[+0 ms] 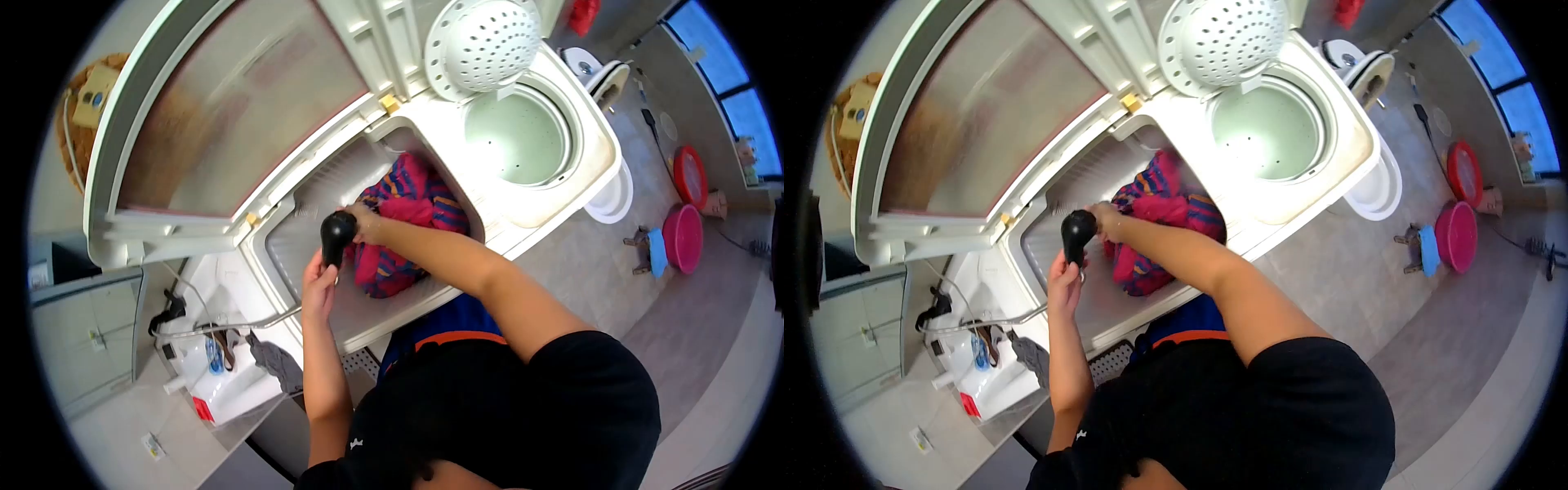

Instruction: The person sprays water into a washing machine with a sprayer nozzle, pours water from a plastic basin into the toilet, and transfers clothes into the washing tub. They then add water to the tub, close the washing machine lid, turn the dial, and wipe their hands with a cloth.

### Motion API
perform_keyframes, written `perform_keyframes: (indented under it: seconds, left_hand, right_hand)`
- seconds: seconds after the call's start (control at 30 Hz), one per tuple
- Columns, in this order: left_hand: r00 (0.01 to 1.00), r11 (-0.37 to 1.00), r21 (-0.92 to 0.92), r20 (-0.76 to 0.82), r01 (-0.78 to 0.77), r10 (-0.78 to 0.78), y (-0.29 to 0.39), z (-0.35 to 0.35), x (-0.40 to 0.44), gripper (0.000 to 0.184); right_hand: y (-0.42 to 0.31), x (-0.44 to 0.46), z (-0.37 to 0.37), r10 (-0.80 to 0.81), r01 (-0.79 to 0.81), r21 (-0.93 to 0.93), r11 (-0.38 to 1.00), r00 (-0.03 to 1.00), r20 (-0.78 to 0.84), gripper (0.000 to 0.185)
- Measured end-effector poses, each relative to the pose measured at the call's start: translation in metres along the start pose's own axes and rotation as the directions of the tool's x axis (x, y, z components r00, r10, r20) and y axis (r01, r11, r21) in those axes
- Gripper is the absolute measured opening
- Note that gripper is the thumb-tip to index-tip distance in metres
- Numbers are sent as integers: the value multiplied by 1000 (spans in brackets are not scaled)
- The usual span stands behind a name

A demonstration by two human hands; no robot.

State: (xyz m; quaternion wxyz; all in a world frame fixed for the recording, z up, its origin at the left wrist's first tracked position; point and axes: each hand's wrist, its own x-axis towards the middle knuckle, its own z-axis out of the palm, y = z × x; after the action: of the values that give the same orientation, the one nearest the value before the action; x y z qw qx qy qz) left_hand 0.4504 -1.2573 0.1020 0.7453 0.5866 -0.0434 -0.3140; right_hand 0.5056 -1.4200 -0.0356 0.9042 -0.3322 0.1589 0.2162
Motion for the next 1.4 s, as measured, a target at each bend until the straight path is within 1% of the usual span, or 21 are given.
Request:
perform_keyframes:
  seconds: [0.07,0.17,0.33,0.4,0.43,0.5,0.53,0.57,0.63,0.73,0.8,0.83,0.93,1.03,1.13,1.23,1.27,1.3,1.33,1.37,1.4]
  left_hand:
    - [996,999,-41,-90,7,-10,0,7,-1,48]
    - [987,1000,-1,-163,-9,9,2,8,9,38]
    - [954,998,57,-296,-29,45,0,-2,35,38]
    - [957,988,135,-266,-80,114,6,3,41,38]
    - [959,980,171,-243,-105,145,8,2,42,38]
    - [990,996,35,-104,-87,91,4,-19,48,31]
    - [997,997,-31,-26,-69,69,3,-27,49,28]
    - [996,981,-189,-83,-38,22,12,-26,47,24]
    - [982,871,-492,-166,-2,-92,29,-24,49,21]
    - [981,872,-479,-99,101,-168,-35,-84,120,29]
    - [989,869,-480,-15,123,-148,-31,-72,124,28]
    - [978,881,-453,-79,138,-194,-20,-58,125,28]
    - [917,882,-420,-224,215,-331,-13,-40,132,30]
    - [921,890,-348,-146,294,-361,-30,-58,145,28]
    - [966,944,-218,-21,246,-257,-31,-61,139,17]
    - [965,975,-173,-198,137,-170,-25,-48,122,16]
    - [974,980,-125,-144,157,-175,-39,-66,129,21]
    - [949,984,-102,-266,144,-167,-29,-52,115,19]
    - [936,945,204,-299,255,-188,-26,-51,113,18]
    - [917,802,479,-342,358,-205,-20,-48,108,18]
    - [953,460,840,-296,288,-55,-19,-44,100,20]
  right_hand:
    - [-8,2,-5,22,-12,-130,991,997,69,12]
    - [-50,-34,30,-85,60,-126,990,975,-206,36]
    - [-117,-81,66,-101,112,-408,906,994,49,48]
    - [-118,-88,86,-159,202,-699,686,979,126,50]
    - [-100,-60,70,-404,474,-817,330,853,332,50]
    - [-103,-65,77,-507,454,-890,37,776,374,52]
    - [-108,-72,84,-484,418,-901,115,816,317,52]
    - [-115,-82,92,-457,377,-907,190,851,258,52]
    - [-120,-96,103,-420,357,-920,158,868,265,52]
    - [-115,-105,108,-353,432,-870,240,873,336,50]
    - [-111,-111,113,-374,462,-878,127,842,389,49]
    - [-111,-113,115,-382,474,-878,72,826,415,48]
    - [-114,-118,112,-341,397,-899,183,883,321,48]
    - [-113,-122,103,-351,296,-926,234,914,203,49]
    - [-103,-119,93,-335,272,-925,266,926,176,50]
    - [-96,-114,89,-358,244,-908,341,927,114,54]
    - [-87,-104,76,-401,260,-908,329,909,116,57]
    - [-79,-95,64,-439,278,-906,318,891,119,59]
    - [-72,-88,55,-345,210,-885,416,937,59,63]
    - [-66,-85,50,-306,205,-839,505,951,47,62]
    - [-61,-82,44,-219,120,-817,564,976,-8,63]
